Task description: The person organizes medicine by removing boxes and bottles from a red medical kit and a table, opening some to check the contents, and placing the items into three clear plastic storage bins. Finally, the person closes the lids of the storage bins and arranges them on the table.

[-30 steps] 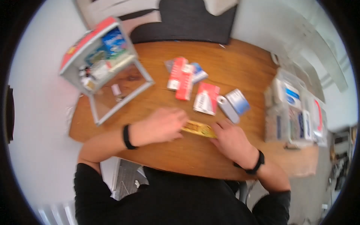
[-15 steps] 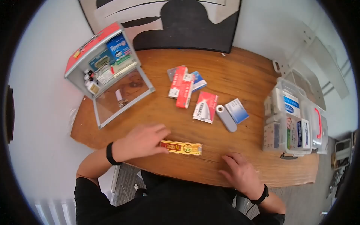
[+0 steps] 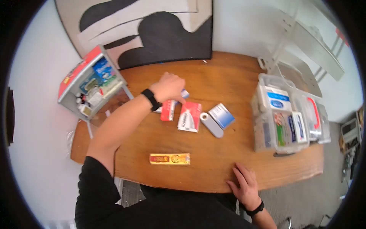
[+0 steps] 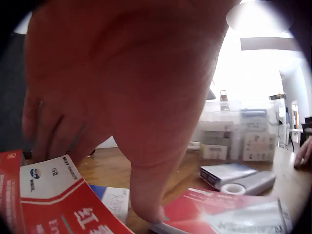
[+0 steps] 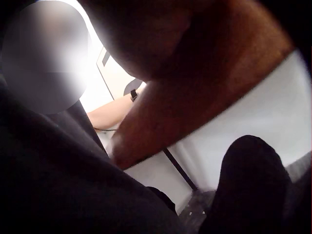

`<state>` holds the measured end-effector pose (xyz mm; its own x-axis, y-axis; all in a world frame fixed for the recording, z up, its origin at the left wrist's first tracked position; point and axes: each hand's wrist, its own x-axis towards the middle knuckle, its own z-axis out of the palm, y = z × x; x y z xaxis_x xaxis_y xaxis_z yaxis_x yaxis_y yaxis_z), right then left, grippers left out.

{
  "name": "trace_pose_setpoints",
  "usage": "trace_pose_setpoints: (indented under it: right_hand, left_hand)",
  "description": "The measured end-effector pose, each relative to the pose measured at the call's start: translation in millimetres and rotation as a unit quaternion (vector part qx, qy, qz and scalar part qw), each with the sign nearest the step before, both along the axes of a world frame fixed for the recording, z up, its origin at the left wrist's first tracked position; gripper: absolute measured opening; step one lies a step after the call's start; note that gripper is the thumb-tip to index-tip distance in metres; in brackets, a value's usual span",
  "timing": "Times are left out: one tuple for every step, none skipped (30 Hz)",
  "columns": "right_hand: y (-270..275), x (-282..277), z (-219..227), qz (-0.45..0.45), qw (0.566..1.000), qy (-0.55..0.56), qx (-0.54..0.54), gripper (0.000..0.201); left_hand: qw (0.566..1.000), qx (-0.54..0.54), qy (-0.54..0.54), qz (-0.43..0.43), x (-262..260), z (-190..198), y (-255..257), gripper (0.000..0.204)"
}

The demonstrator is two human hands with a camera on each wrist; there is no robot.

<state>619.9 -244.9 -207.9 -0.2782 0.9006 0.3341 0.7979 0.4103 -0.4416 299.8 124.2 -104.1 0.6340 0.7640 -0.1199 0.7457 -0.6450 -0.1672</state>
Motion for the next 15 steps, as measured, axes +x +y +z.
trace_pose_setpoints:
  right_hand:
    - [-4,5,-9,-0.009,1.0,0.005,0.019,0.058]
    - [-1,6,-18,-0.006,0.999,0.014,0.04,0.058]
    - [-1,7,-25,-0.002,0.998,0.001,0.06,0.056]
    - [-2,9,-28,-0.003,0.997,-0.017,0.078,0.055]
    - [-4,10,-33,0.021,0.996,-0.007,0.084,0.055]
    - [-9,14,-37,0.004,0.998,0.002,0.069,0.055]
    - [-10,18,-39,-0.019,0.998,0.007,0.052,0.056]
    - [-7,20,-41,-0.01,0.998,0.007,0.056,0.056]
    - [-6,21,-42,-0.002,0.998,0.001,0.058,0.055]
    - [-4,22,-41,0.005,0.998,-0.004,0.06,0.054]
    - [0,13,-27,0.009,0.998,-0.005,0.061,0.054]
    - [3,4,-10,0.005,0.997,0.009,0.076,0.047]
    - [6,-3,0,0.001,0.996,0.022,0.091,0.04]
    - [6,-2,-1,0.003,0.996,0.022,0.091,0.04]
    - [5,-1,-4,0.003,0.996,0.026,0.087,0.043]
  left_hand:
    - [0.999,-0.046,-0.007,0.001,0,-2,12,0.058]
    - [0.996,-0.089,-0.014,0.016,-3,-9,25,0.06]
    - [0.994,-0.098,0.002,0.04,1,-20,36,0.06]
    - [0.994,-0.107,-0.008,0.033,2,-19,40,0.057]
    - [0.99,-0.131,-0.009,0.046,6,-16,43,0.057]
    - [0.986,-0.158,-0.015,0.05,12,-13,44,0.058]
    - [0.986,-0.154,-0.017,0.062,15,-12,44,0.058]
    - [0.988,-0.123,-0.069,0.069,19,-12,42,0.06]
    - [0.986,-0.091,-0.121,0.073,21,-11,42,0.063]
    - [0.985,-0.089,-0.122,0.078,21,-14,44,0.063]
    - [0.969,-0.043,-0.234,0.06,20,-17,46,0.067]
    - [0.939,0.003,-0.341,0.041,18,-20,49,0.071]
    - [0.932,-0.015,-0.359,0.05,15,-10,52,0.07]
    - [0.932,-0.014,-0.359,0.052,8,-2,54,0.07]
    - [0.892,-0.071,-0.437,0.094,-3,5,54,0.065]
